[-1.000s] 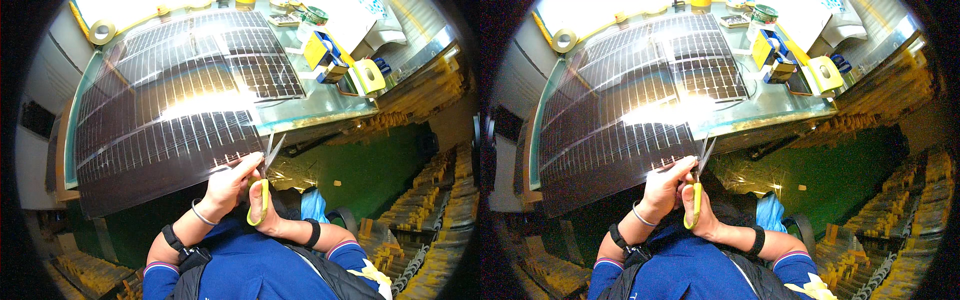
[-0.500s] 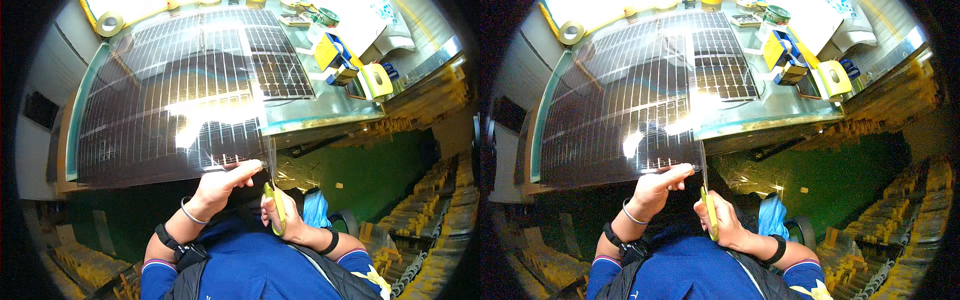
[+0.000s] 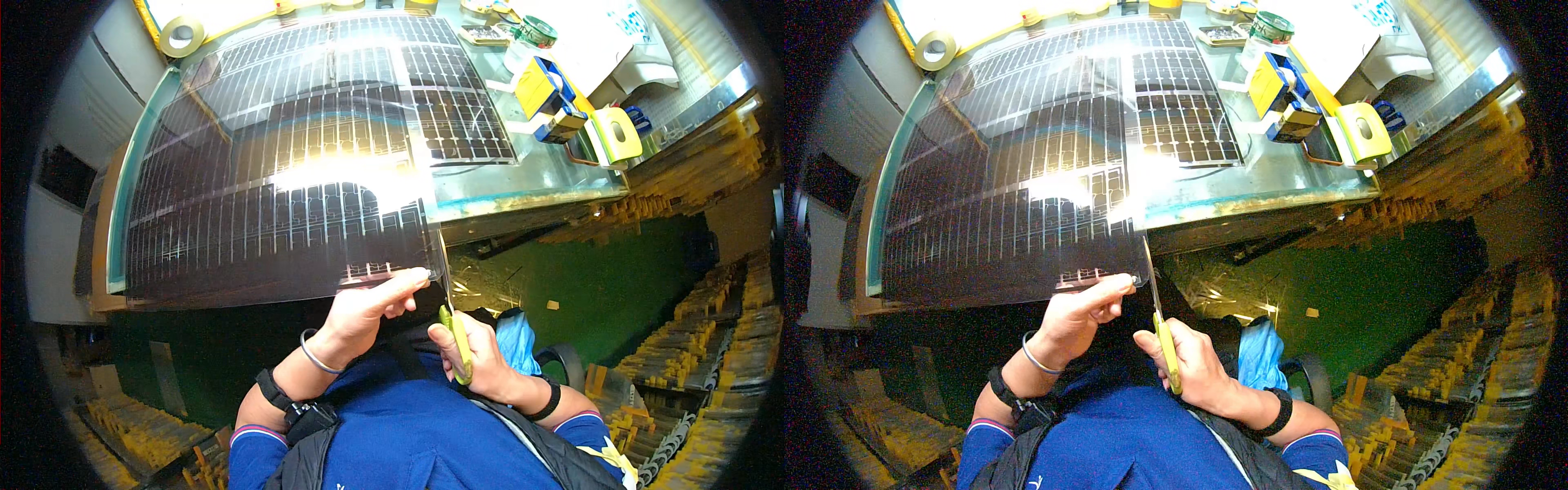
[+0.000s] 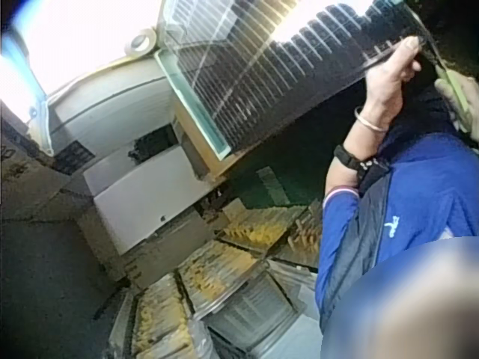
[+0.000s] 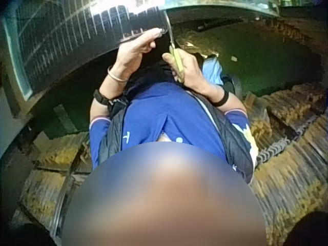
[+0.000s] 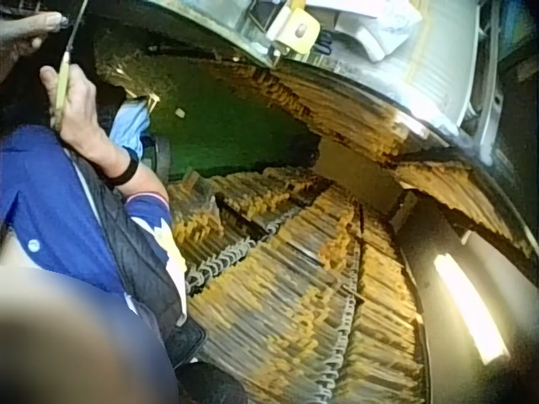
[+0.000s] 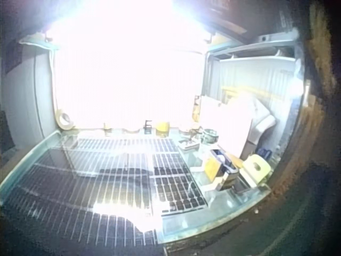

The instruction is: Manufacturing or repairing a solar panel components by cutting and marking the surface.

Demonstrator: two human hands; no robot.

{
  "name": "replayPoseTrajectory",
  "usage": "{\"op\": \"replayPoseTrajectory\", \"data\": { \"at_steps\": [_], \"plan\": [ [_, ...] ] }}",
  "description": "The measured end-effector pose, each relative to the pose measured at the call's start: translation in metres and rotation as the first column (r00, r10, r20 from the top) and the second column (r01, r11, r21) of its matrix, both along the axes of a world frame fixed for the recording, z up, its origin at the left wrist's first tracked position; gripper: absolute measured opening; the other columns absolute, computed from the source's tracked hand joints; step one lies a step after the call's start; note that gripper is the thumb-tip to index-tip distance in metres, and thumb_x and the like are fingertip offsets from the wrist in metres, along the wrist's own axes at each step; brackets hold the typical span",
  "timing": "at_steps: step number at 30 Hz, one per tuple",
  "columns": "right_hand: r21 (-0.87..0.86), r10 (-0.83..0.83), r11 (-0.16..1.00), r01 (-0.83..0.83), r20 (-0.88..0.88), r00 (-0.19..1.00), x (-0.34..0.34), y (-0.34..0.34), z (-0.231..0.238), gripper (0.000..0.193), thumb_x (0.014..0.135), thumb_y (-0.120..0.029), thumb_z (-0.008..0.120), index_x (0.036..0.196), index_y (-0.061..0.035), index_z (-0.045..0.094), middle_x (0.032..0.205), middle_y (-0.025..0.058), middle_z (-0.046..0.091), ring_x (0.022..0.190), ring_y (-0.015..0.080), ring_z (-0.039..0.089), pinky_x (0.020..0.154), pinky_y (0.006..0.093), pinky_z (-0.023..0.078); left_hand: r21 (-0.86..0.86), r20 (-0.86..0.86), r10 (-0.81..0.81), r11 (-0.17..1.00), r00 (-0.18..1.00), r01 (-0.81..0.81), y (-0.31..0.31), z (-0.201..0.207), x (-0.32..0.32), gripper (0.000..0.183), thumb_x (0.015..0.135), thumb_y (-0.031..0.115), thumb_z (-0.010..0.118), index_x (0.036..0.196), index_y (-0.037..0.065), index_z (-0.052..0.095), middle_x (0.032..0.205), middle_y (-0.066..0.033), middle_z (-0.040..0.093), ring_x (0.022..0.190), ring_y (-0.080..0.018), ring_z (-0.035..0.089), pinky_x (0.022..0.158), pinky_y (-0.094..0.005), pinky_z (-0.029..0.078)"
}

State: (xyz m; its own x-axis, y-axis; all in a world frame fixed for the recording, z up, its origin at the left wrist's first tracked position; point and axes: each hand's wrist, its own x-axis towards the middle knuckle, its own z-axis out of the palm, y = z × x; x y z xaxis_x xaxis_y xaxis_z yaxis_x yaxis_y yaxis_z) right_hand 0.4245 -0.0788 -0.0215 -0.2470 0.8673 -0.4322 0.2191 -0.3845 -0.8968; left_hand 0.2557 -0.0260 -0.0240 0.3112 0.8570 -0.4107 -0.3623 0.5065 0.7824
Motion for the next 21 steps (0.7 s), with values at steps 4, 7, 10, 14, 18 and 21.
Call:
{"op": "replayPoseTrajectory", "data": {
  "at_steps": [4,7,10,14,18,21],
  "plan": [
    [-0.019,0.012,1.0,-0.011,0.03,0.999,-0.003,0.0,0.004,0.035,0.085,-0.036,0.052,0.07,-0.0049,0.045,0.05,0.002,0.047,0.04,0.0081,0.047,0.037,0.0224,0.037,-0.08,0.08,0.155,0.986,0.985,-0.148,-0.004,-0.001,0.012,0.019,0.077,0.025,0.065,0.073,0.007,0.061,0.064,-0.0004,0.057,0.052,-0.006,0.048,0.048,-0.0184,0.035],
    [-0.014,0.023,1.0,-0.022,0.016,1.0,-0.005,0.0,0.004,0.033,0.086,-0.034,0.052,0.07,-0.005,0.045,0.05,0.0022,0.047,0.04,0.0085,0.047,0.037,0.0226,0.037,-0.069,0.052,0.141,0.988,0.989,-0.138,-0.006,-0.002,0.011,0.018,0.077,0.025,0.065,0.075,0.007,0.062,0.063,-0.0001,0.057,0.051,-0.0062,0.049,0.048,-0.0185,0.035],
    [-0.025,0.009,1.0,-0.009,0.006,1.0,-0.005,0.001,0.002,0.032,0.086,-0.032,0.052,0.07,-0.0049,0.045,0.05,0.0022,0.047,0.041,0.0081,0.047,0.038,0.0228,0.038,-0.066,0.051,0.099,0.993,0.994,-0.095,-0.008,-0.002,0.008,0.018,0.079,0.025,0.063,0.077,0.007,0.062,0.062,0.0006,0.056,0.052,-0.0059,0.048,0.048,-0.0188,0.035],
    [0.041,-0.015,0.999,0.017,-0.044,0.999,-0.007,0.004,-0.002,0.033,0.086,-0.032,0.052,0.07,-0.0047,0.045,0.051,0.0019,0.047,0.043,0.0071,0.046,0.04,0.0228,0.038,-0.016,0.027,0.017,1.0,0.999,-0.017,-0.015,-0.002,0.009,0.02,0.081,0.026,0.061,0.08,0.006,0.063,0.061,0.0014,0.054,0.053,-0.0051,0.045,0.048,-0.019,0.034],
    [0.067,0.0,0.998,0.001,-0.008,1.0,-0.007,0.005,0.0,0.033,0.086,-0.032,0.051,0.07,-0.0047,0.045,0.052,0.0018,0.047,0.043,0.007,0.046,0.04,0.0226,0.038,-0.024,0.029,0.015,1.0,0.999,-0.015,-0.018,-0.001,0.007,0.022,0.081,0.028,0.06,0.08,0.006,0.064,0.062,0.0014,0.054,0.053,-0.0047,0.045,0.048,-0.0189,0.034],
    [-0.057,0.025,0.998,-0.023,0.026,0.999,-0.003,0.004,0.007,0.033,0.087,-0.032,0.051,0.07,-0.0047,0.045,0.052,0.0021,0.048,0.043,0.0069,0.046,0.04,0.0228,0.038,-0.052,-0.002,-0.037,0.998,0.999,0.037,-0.018,0.0,0.006,0.023,0.081,0.03,0.06,0.08,0.007,0.064,0.062,0.0016,0.053,0.054,-0.0047,0.044,0.049,-0.0187,0.033]
  ]
}}
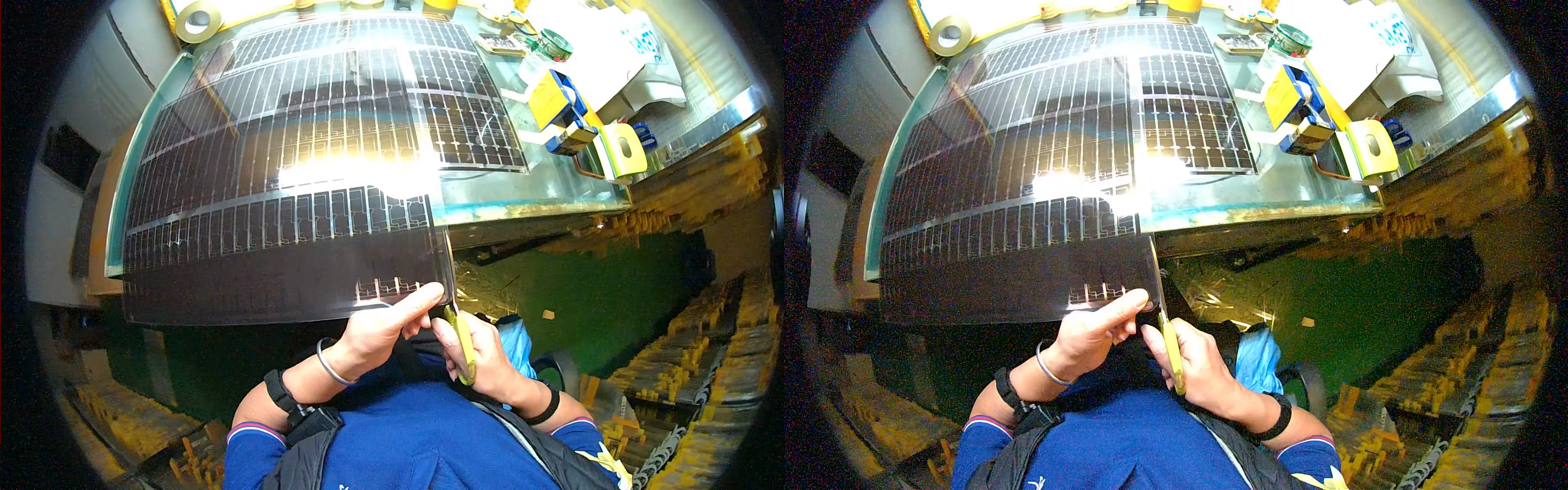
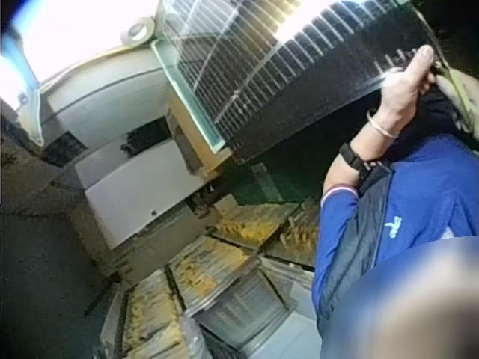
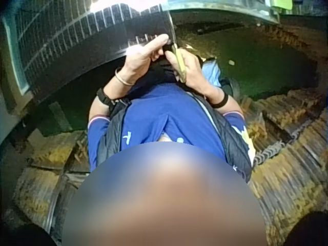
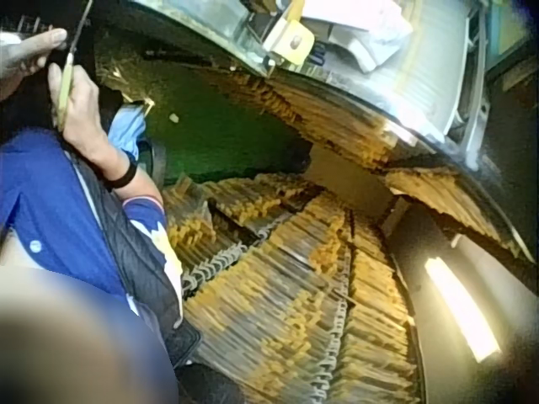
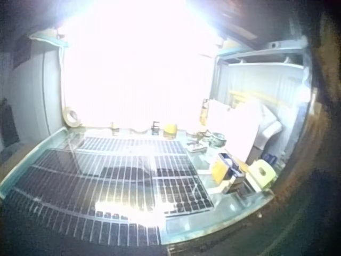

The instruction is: Manufacturing or repairing a solar panel components by cutting and marking the surface.

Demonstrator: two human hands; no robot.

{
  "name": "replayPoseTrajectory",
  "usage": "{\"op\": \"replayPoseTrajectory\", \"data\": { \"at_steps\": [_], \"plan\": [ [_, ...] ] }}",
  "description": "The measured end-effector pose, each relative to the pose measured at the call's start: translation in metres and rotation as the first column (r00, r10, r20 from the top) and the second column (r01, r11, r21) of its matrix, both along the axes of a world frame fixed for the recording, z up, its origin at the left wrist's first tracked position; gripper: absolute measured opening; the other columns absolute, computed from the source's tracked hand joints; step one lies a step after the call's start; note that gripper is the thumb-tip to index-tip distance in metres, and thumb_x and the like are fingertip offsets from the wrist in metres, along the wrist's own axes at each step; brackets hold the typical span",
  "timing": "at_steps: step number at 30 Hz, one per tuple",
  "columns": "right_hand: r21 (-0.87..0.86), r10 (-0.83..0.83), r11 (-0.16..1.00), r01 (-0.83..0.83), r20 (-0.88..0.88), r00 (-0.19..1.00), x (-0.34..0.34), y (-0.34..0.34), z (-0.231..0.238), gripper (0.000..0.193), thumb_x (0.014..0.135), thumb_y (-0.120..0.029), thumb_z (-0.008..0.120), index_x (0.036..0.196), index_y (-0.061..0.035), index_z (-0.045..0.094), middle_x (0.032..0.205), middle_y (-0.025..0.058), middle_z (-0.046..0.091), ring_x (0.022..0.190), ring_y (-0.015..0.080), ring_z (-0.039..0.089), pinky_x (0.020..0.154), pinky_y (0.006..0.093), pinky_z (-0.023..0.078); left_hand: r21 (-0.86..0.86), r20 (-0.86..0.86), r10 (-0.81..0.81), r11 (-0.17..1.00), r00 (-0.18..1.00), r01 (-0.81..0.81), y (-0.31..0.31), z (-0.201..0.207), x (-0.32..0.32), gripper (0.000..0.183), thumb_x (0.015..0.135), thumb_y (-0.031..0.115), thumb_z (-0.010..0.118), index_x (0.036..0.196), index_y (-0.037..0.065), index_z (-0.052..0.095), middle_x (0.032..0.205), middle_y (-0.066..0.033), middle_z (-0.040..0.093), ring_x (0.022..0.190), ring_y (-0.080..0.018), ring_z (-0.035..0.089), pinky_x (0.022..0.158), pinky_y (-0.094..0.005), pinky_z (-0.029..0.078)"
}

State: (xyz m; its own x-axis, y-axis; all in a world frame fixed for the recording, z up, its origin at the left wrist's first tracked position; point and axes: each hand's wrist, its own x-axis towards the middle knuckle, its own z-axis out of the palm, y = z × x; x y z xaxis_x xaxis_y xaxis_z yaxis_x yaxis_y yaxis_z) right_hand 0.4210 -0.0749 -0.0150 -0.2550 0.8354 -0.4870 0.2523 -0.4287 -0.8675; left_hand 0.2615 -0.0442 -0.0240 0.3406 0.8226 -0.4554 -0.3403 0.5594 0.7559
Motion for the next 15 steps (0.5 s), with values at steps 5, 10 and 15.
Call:
{"op": "replayPoseTrajectory", "data": {
  "at_steps": [5,10,15],
  "plan": [
    [0.034,-0.011,0.999,0.012,-0.022,1.0,-0.001,0.0,-0.002,0.031,0.087,-0.032,0.05,0.073,-0.0041,0.047,0.053,0.001,0.047,0.043,0.0068,0.045,0.04,0.0227,0.038,-0.037,0.015,0.012,0.999,1.0,-0.012,-0.004,0.0,0.004,0.018,0.081,0.025,0.061,0.075,0.008,0.062,0.057,0.0026,0.051,0.048,-0.0051,0.042,0.044,-0.0188,0.031],
    [0.135,-0.039,0.99,0.052,-0.092,0.995,0.001,0.003,-0.007,0.028,0.087,-0.029,0.05,0.079,-0.003,0.048,0.056,0.0005,0.047,0.044,0.0068,0.045,0.04,0.0222,0.038,0.009,-0.018,-0.095,0.995,0.995,0.095,-0.011,-0.001,0.004,0.027,0.082,0.032,0.058,0.068,0.009,0.06,0.058,0.0031,0.051,0.05,-0.0038,0.043,0.044,-0.0174,0.032],
    [0.056,0.017,0.998,-0.012,-0.086,0.996,0.007,0.002,-0.001,0.024,0.087,-0.025,0.05,0.081,-0.0025,0.048,0.058,0.0006,0.047,0.047,0.0072,0.046,0.041,0.0215,0.04,0.003,-0.048,-0.119,0.993,0.992,0.119,-0.014,-0.005,0.006,0.028,0.082,0.034,0.058,0.068,0.01,0.06,0.059,0.0033,0.051,0.05,-0.0036,0.043,0.044,-0.0172,0.032]
  ]
}}
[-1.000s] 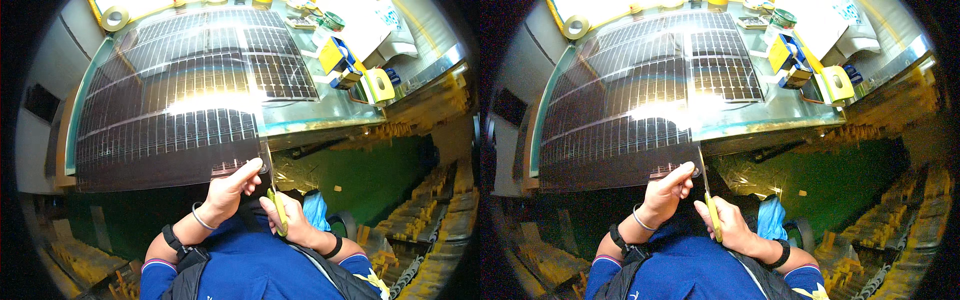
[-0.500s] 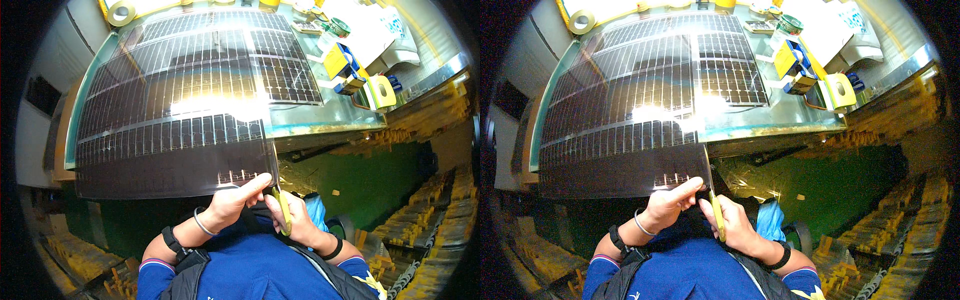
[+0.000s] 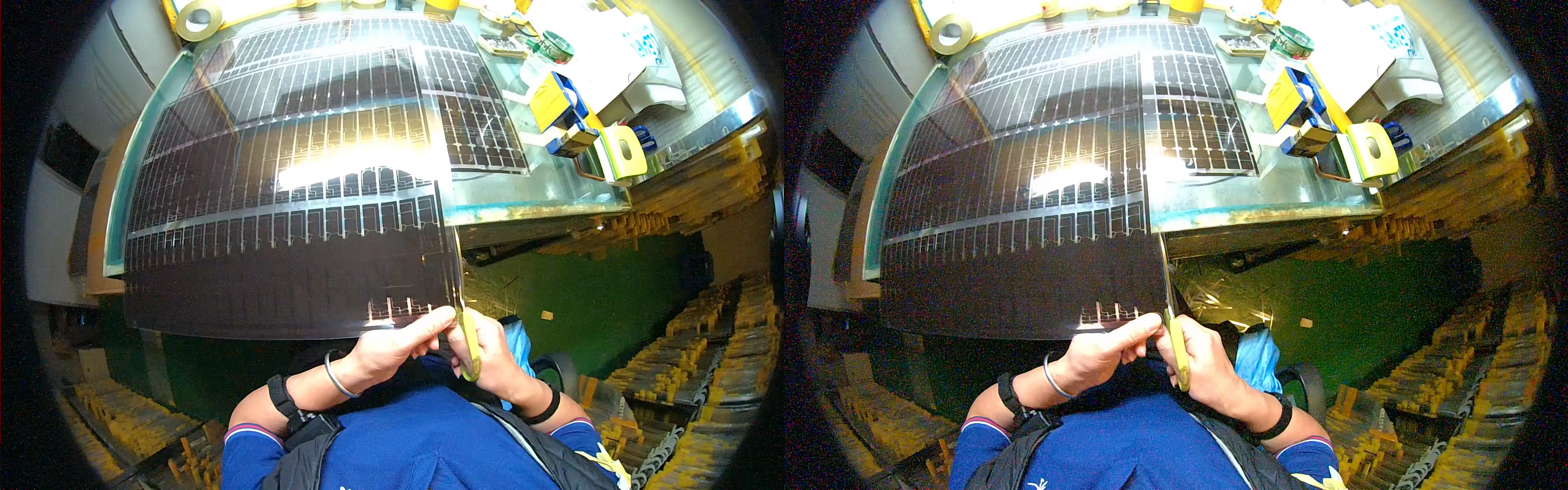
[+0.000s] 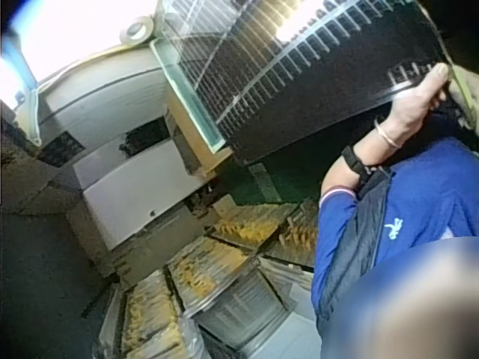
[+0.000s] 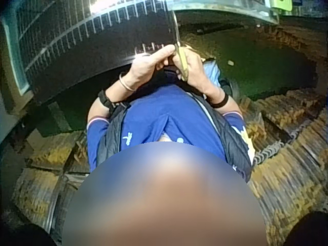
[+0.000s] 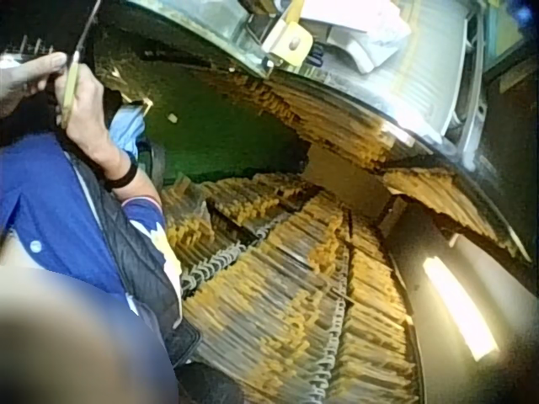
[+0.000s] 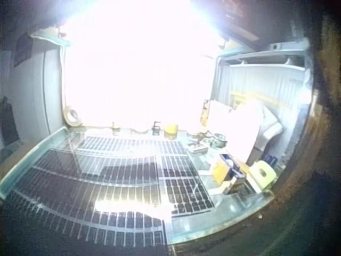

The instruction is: Manufacturing or repairing a solar panel components by cutting and marking the surface.

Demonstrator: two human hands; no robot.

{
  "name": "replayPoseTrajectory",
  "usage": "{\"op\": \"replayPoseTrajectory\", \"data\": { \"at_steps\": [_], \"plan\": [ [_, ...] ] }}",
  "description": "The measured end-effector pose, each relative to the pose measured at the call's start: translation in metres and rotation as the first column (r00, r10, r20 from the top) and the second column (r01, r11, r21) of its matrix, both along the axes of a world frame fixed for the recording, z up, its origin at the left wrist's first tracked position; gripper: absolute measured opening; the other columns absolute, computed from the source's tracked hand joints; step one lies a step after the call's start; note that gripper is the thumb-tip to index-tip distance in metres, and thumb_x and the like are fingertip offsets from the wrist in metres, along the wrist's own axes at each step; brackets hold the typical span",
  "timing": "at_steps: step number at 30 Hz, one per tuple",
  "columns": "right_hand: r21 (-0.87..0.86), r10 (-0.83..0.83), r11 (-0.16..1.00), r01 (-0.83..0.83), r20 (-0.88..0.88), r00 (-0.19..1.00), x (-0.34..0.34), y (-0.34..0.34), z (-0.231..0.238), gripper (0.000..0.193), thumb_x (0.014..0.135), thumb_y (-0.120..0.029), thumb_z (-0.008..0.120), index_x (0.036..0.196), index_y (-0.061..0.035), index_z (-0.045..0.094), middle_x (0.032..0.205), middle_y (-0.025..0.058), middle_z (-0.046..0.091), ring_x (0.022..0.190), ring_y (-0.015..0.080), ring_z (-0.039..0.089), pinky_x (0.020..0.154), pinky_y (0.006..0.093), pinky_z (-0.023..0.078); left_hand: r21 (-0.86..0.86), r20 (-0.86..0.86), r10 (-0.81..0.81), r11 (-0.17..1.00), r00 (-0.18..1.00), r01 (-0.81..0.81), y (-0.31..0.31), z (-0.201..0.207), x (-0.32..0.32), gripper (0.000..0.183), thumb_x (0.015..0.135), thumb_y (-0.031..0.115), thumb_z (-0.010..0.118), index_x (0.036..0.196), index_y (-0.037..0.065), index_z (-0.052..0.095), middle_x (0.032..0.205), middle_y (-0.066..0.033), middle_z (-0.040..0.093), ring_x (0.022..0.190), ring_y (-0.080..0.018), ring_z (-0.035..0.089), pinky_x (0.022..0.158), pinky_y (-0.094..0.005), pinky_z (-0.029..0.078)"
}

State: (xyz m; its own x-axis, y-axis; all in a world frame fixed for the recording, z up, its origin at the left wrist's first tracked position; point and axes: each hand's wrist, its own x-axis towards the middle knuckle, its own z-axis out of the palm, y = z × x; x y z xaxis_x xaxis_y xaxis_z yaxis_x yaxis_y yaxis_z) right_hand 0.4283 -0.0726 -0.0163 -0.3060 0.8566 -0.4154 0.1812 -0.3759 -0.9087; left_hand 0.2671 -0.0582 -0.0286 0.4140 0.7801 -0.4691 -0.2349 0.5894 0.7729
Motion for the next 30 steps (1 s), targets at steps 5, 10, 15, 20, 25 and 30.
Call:
{"op": "replayPoseTrajectory", "data": {
  "at_steps": [5,10,15,20,25,30],
  "plan": [
    [0.067,-0.036,0.997,0.035,0.012,0.999,0.001,0.0,-0.01,0.022,0.086,-0.023,0.051,0.081,-0.0023,0.048,0.06,0.0013,0.047,0.049,0.0068,0.047,0.042,0.0217,0.04,-0.006,0.042,-0.033,0.999,0.999,0.033,-0.006,-0.001,0.004,0.03,0.083,0.036,0.057,0.068,0.01,0.059,0.058,0.0039,0.05,0.05,-0.0033,0.043,0.043,-0.0175,0.032],
    [0.088,-0.086,0.993,0.081,0.053,0.995,0.005,0.003,-0.019,0.011,0.08,-0.011,0.052,0.076,-0.0025,0.045,0.06,0.0006,0.043,0.051,0.0085,0.04,0.045,0.024,0.035,-0.075,0.088,-0.117,0.989,0.989,0.124,-0.012,0.0,0.007,0.029,0.085,0.036,0.054,0.079,0.009,0.062,0.06,0.0044,0.049,0.051,-0.003,0.041,0.044,-0.017,0.032],
    [0.113,-0.077,0.991,0.068,0.077,0.994,0.006,0.001,-0.012,0.011,0.079,-0.009,0.051,0.073,-0.0023,0.044,0.06,0.0019,0.046,0.052,0.0079,0.042,0.045,0.0237,0.037,-0.074,0.093,-0.098,0.992,0.991,0.105,-0.012,0.0,0.008,0.023,0.084,0.03,0.056,0.082,0.008,0.064,0.058,0.0035,0.051,0.048,-0.004,0.042,0.041,-0.0178,0.031],
    [0.126,-0.097,0.988,0.088,0.073,0.993,0.006,0.005,-0.016,0.01,0.078,-0.007,0.051,0.074,-0.0018,0.045,0.062,0.0035,0.049,0.053,0.0082,0.044,0.045,0.0239,0.039,-0.031,0.059,-0.14,0.989,0.988,0.142,-0.016,-0.003,0.011,0.024,0.083,0.031,0.057,0.082,0.008,0.063,0.059,0.0035,0.051,0.048,-0.0039,0.043,0.042,-0.0177,0.032],
    [0.232,-0.123,0.966,0.113,0.03,0.992,0.007,0.011,-0.019,0.008,0.078,-0.006,0.051,0.074,-0.0008,0.046,0.062,0.0047,0.049,0.053,0.0088,0.045,0.045,0.0246,0.039,0.01,0.029,-0.191,0.982,0.981,0.191,-0.022,-0.006,0.013,0.026,0.084,0.032,0.055,0.081,0.008,0.062,0.059,0.0033,0.051,0.049,-0.0035,0.042,0.043,-0.018,0.034],
    [0.289,-0.109,0.954,0.08,0.086,0.99,0.008,0.009,-0.012,0.008,0.079,-0.005,0.049,0.074,0.0002,0.046,0.061,0.0056,0.047,0.055,0.0114,0.044,0.049,0.0263,0.039,0.043,-0.014,-0.223,0.974,0.975,0.224,-0.024,-0.007,0.013,0.028,0.085,0.034,0.054,0.08,0.008,0.062,0.057,0.0032,0.051,0.048,-0.004,0.042,0.042,-0.0192,0.033]
  ]
}}
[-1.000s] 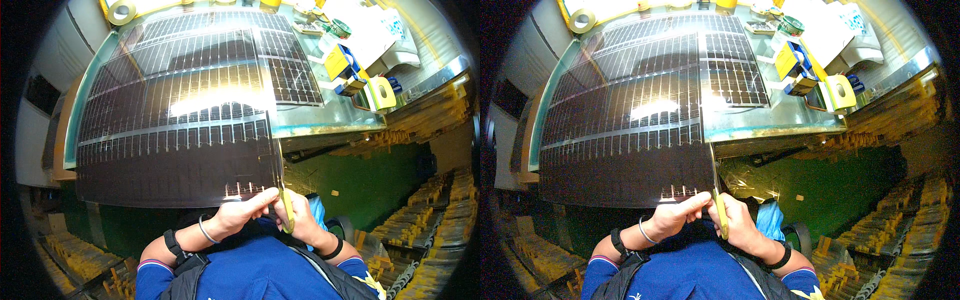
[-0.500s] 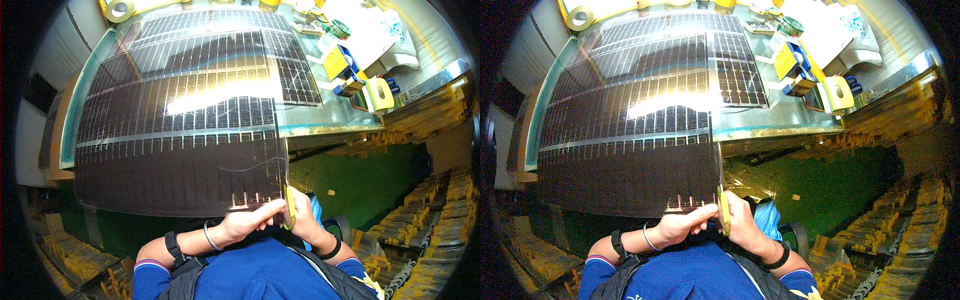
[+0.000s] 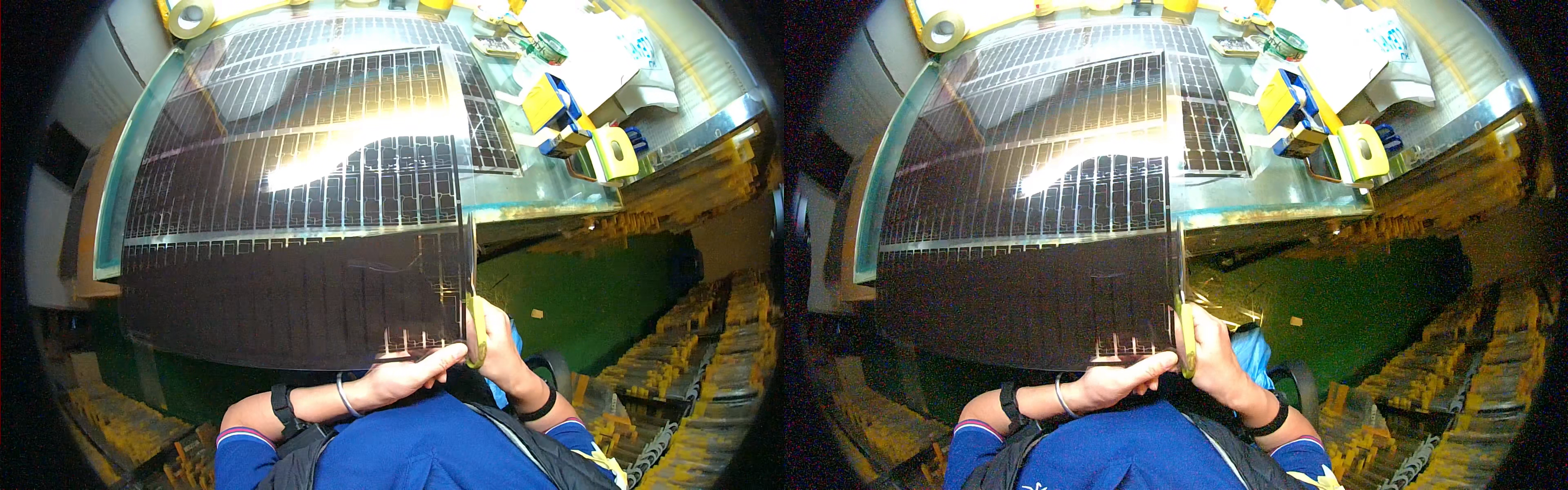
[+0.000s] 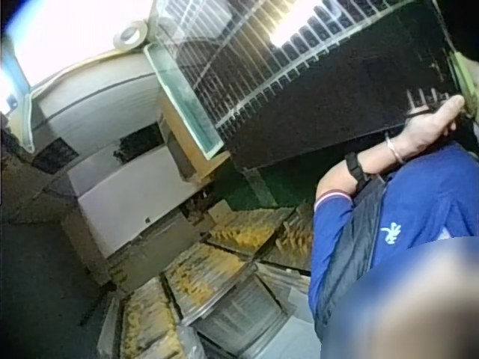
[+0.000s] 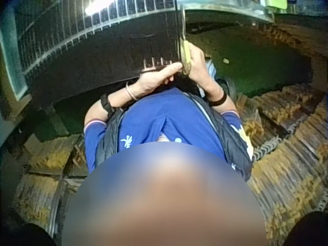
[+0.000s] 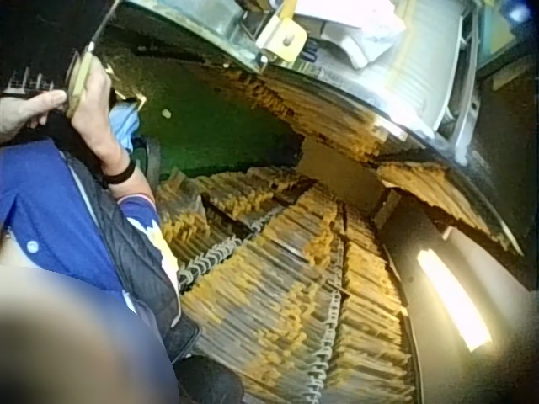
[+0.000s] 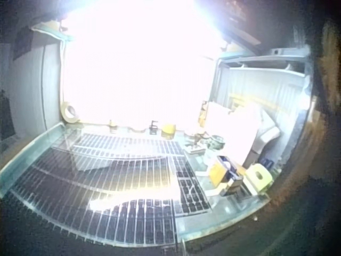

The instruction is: Manufacturing or repairing a solar panel components by cutting and marking the surface.

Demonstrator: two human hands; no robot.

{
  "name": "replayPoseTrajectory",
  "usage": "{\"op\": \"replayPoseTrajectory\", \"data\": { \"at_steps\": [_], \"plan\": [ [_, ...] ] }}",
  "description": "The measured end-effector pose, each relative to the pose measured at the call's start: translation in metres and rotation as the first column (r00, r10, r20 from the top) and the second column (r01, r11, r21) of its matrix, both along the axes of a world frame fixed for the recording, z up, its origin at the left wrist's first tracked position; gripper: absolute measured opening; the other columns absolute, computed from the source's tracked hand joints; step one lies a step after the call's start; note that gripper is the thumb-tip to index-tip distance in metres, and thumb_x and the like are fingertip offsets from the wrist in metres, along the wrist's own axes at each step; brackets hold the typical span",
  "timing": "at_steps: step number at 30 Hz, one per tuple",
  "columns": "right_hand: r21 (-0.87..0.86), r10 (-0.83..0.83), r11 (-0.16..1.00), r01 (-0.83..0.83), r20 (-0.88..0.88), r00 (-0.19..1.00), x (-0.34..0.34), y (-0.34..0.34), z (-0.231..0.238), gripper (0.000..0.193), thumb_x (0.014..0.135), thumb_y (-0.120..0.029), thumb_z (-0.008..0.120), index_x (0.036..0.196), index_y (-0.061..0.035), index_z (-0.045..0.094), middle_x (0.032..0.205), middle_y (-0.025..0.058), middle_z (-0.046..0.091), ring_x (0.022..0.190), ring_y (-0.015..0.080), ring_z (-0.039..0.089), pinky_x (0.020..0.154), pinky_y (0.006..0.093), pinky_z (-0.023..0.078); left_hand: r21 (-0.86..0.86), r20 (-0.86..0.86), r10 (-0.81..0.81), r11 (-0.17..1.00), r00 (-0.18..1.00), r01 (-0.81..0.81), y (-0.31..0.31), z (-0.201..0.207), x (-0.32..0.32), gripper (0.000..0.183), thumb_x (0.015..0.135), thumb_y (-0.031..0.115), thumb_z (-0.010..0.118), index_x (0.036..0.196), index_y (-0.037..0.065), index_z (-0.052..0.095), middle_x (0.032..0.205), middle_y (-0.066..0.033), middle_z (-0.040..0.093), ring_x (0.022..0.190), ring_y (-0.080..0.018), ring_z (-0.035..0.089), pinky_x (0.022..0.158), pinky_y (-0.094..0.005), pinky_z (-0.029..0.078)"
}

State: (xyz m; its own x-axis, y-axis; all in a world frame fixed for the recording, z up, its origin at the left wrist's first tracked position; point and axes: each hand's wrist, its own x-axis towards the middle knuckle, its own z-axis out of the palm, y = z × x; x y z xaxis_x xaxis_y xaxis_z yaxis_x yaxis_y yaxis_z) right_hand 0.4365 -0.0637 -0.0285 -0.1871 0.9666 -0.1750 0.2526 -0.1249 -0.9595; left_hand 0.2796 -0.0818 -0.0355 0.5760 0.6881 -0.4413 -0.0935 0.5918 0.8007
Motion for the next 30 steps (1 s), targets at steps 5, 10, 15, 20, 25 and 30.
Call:
{"op": "replayPoseTrajectory", "data": {
  "at_steps": [5,10,15,20,25,30],
  "plan": [
    [0.064,-0.003,0.998,0.0,0.044,0.999,0.002,0.006,-0.006,0.008,0.08,-0.005,0.047,0.074,0.0,0.045,0.065,0.0081,0.047,0.059,0.0149,0.044,0.053,0.0293,0.039,0.005,-0.01,-0.053,0.999,0.999,0.053,-0.006,-0.001,0.003,0.029,0.085,0.036,0.053,0.084,0.009,0.063,0.057,0.0033,0.05,0.049,-0.0042,0.042,0.043,-0.0192,0.033],
    [0.119,-0.025,0.993,0.022,0.022,0.999,0.003,0.011,-0.006,0.009,0.081,-0.007,0.047,0.075,-0.0007,0.045,0.063,0.006,0.046,0.057,0.0127,0.043,0.05,0.0277,0.037,-0.016,-0.066,-0.172,0.985,0.983,0.172,-0.008,-0.003,0.0,0.034,0.086,0.04,0.049,0.091,0.01,0.063,0.061,0.0037,0.05,0.053,-0.004,0.043,0.046,-0.0186,0.034],
    [0.118,-0.025,0.993,0.02,0.045,0.999,0.002,0.011,-0.001,0.01,0.081,-0.007,0.047,0.073,-0.0023,0.044,0.057,0.0017,0.042,0.053,0.0086,0.04,0.046,0.025,0.033,-0.001,-0.055,-0.208,0.978,0.977,0.208,-0.008,-0.004,-0.001,0.038,0.086,0.044,0.047,0.093,0.01,0.063,0.063,0.0038,0.051,0.055,-0.0039,0.042,0.048,-0.0185,0.034],
    [0.141,0.014,0.99,-0.009,-0.032,0.999,0.004,0.018,-0.004,0.011,0.08,-0.006,0.047,0.071,-0.0042,0.042,0.058,-0.0008,0.039,0.051,0.0067,0.036,0.044,0.0226,0.031,-0.086,-0.051,-0.322,0.944,0.945,0.317,-0.011,-0.005,0.0,0.041,0.086,0.046,0.044,0.1,0.011,0.06,0.07,0.0052,0.051,0.06,-0.0038,0.04,0.051,-0.0175,0.033],
    [0.171,0.003,0.985,-0.003,0.002,1.0,0.003,0.025,0.0,0.007,0.08,-0.004,0.046,0.073,-0.0036,0.043,0.06,-0.0027,0.039,0.053,0.006,0.036,0.046,0.0216,0.033,-0.118,-0.002,-0.411,0.906,0.912,0.408,-0.011,-0.004,-0.001,0.047,0.087,0.049,0.04,0.109,0.011,0.055,0.077,0.0061,0.047,0.067,-0.0041,0.038,0.057,-0.0177,0.032],
    [0.119,-0.049,0.992,0.047,0.016,0.999,0.0,0.026,0.009,0.002,0.08,-0.003,0.046,0.078,-0.0024,0.047,0.061,-0.003,0.04,0.055,0.0059,0.037,0.05,0.0226,0.036,-0.116,-0.027,-0.455,0.886,0.89,0.449,-0.01,0.001,0.0,0.047,0.088,0.047,0.039,0.111,0.008,0.053,0.08,0.0055,0.048,0.068,-0.0045,0.039,0.06,-0.0183,0.035]
  ]
}}
